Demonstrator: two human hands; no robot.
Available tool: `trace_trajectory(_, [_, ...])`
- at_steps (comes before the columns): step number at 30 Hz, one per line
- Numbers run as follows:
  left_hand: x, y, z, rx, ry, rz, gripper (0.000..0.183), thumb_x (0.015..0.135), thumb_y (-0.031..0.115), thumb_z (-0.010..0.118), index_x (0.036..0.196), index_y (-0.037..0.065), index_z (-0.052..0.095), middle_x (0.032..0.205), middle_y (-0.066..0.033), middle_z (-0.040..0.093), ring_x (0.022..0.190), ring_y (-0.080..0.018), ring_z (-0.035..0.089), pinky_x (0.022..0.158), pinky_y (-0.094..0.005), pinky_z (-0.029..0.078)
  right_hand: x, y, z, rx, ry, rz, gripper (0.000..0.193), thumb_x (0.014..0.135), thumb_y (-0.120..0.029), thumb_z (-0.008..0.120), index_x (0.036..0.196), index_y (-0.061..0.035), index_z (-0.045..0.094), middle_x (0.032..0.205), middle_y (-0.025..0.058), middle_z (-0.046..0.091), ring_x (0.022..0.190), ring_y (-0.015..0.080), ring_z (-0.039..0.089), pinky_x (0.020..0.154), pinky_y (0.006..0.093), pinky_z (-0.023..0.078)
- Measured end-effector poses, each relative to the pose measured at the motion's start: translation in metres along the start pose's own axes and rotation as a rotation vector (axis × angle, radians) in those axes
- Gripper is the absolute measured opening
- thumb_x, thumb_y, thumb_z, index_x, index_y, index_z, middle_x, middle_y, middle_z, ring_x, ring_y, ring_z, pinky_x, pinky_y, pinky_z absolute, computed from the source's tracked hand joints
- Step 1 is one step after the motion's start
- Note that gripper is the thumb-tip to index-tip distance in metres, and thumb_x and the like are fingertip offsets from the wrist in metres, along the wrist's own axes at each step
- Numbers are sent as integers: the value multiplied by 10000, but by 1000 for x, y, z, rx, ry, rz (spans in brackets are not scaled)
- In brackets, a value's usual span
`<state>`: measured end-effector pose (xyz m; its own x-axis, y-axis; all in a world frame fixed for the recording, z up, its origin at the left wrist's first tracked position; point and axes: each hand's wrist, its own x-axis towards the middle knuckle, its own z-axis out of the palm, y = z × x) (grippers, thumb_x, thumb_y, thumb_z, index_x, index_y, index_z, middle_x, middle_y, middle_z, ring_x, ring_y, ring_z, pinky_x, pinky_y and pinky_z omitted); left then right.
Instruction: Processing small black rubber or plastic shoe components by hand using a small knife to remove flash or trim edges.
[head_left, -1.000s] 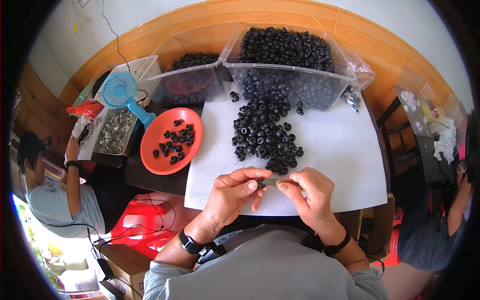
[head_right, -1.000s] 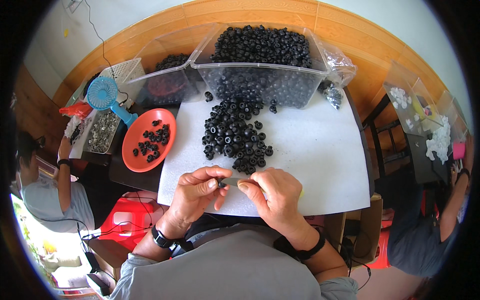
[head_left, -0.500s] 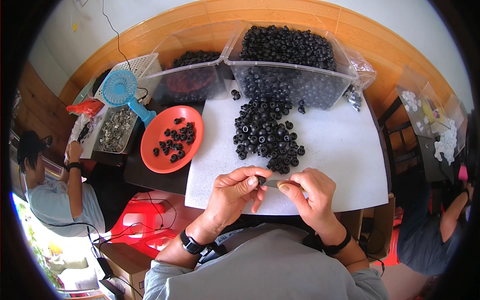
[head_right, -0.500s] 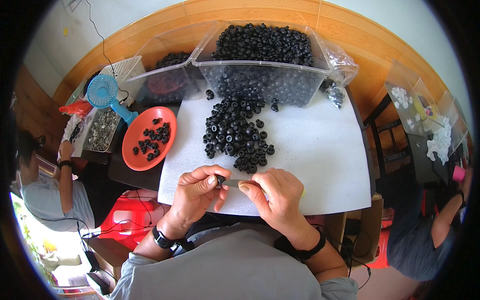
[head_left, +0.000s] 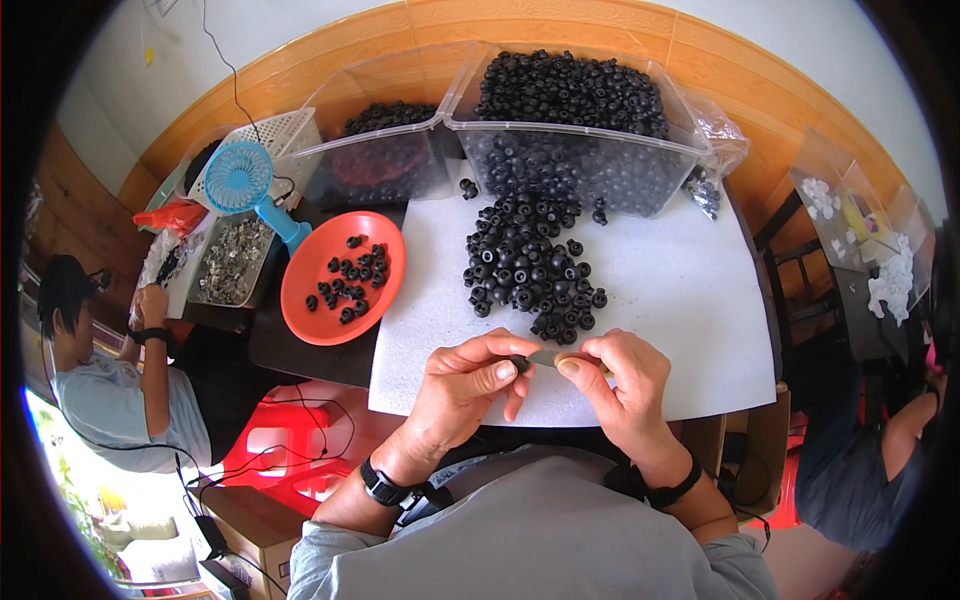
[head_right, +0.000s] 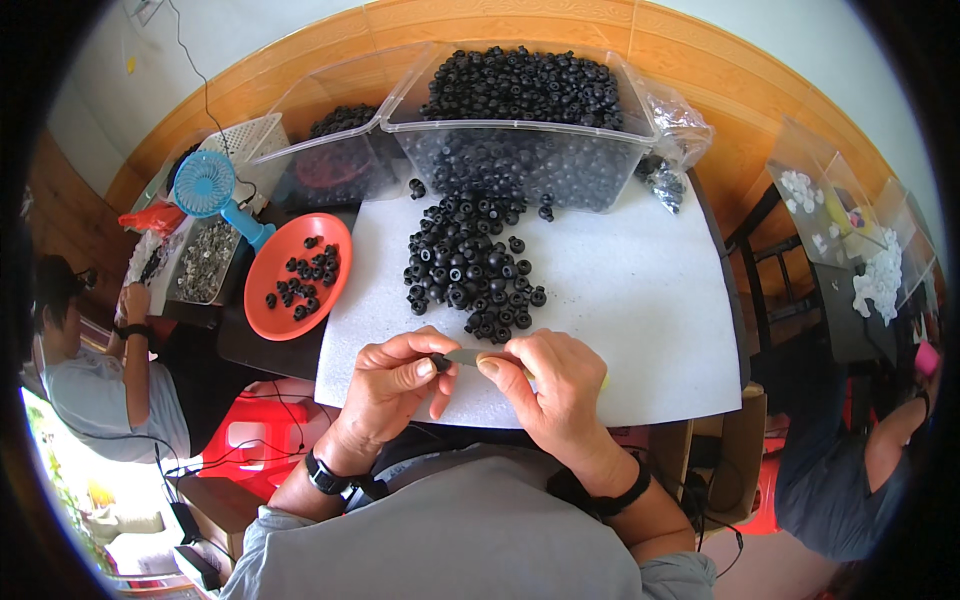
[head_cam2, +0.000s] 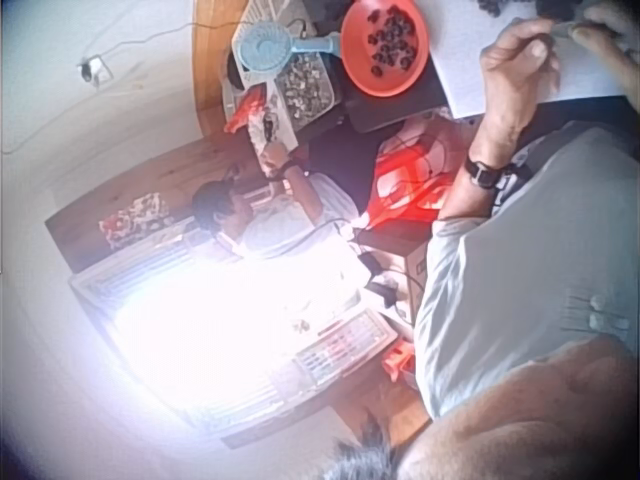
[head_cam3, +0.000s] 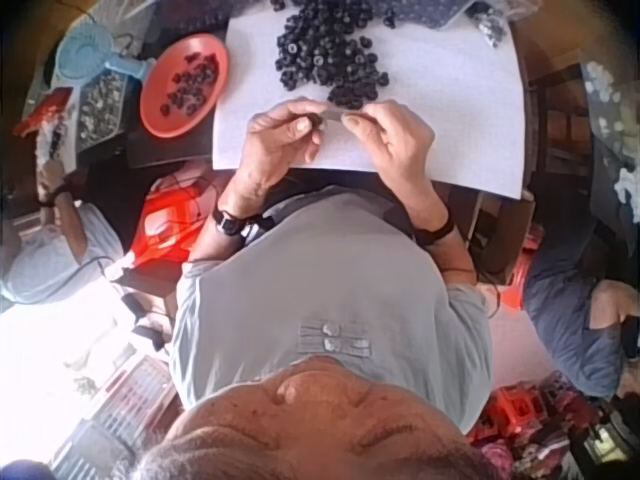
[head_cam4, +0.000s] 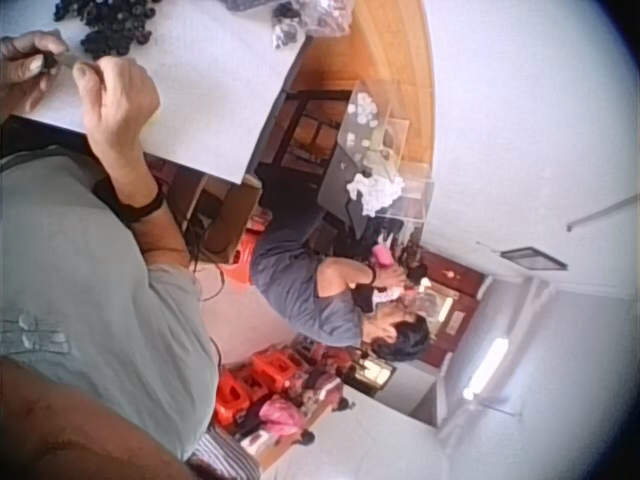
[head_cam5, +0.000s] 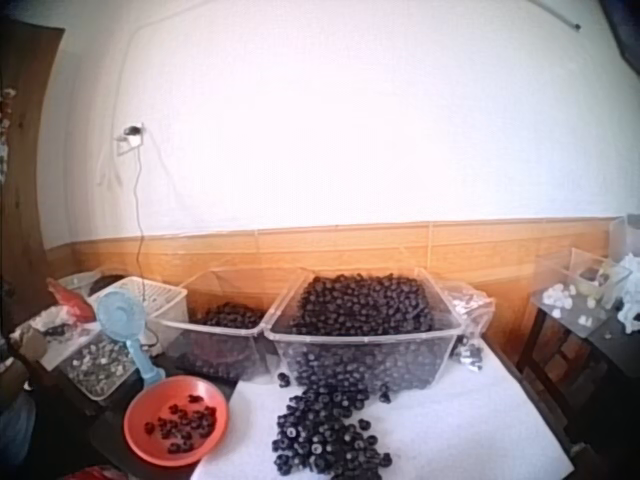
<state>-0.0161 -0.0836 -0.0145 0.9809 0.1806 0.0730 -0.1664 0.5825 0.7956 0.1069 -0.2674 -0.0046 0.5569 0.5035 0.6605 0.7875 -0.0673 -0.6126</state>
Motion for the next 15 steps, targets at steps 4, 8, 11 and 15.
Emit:
trace_trajectory(4, [0, 2, 1, 34, -28, -17, 301, 1045, 8, 642, 1331, -58, 706, 1077, -110, 649, 888, -181, 665, 656, -293, 587, 0, -1, 0, 0, -2, 0, 195, 898, -158, 845, 835, -78, 679, 687, 51, 626, 568, 227, 592, 527, 371, 435])
trace_trajectory(8, [-1, 1, 0, 52, -38, 8, 313, 1031, 1, 649, 1332, -70, 697, 1081, -138, 642, 913, -216, 687, 624, -315, 591, 1, -1, -1, -11, -19, -9, 206, 903, -162, 842, 827, -77, 670, 679, 51, 618, 566, 228, 589, 524, 370, 431])
trace_trajectory(11, [-1, 1, 0, 51, -34, 10, 312, 1032, -6, 643, 1332, -74, 696, 1097, -136, 634, 922, -217, 686, 633, -313, 595, 1, 0, -1, -19, -31, -11, 212, 906, -168, 842, 826, -77, 668, 674, 50, 611, 563, 227, 586, 522, 369, 429])
trace_trajectory(15, [0, 1, 1, 38, -35, 14, 303, 1033, -19, 634, 1322, -80, 699, 1116, -137, 630, 920, -218, 687, 640, -314, 600, 1, 1, 0, -25, -33, -20, 221, 907, -180, 843, 825, -75, 667, 664, 49, 597, 556, 226, 578, 518, 369, 424])
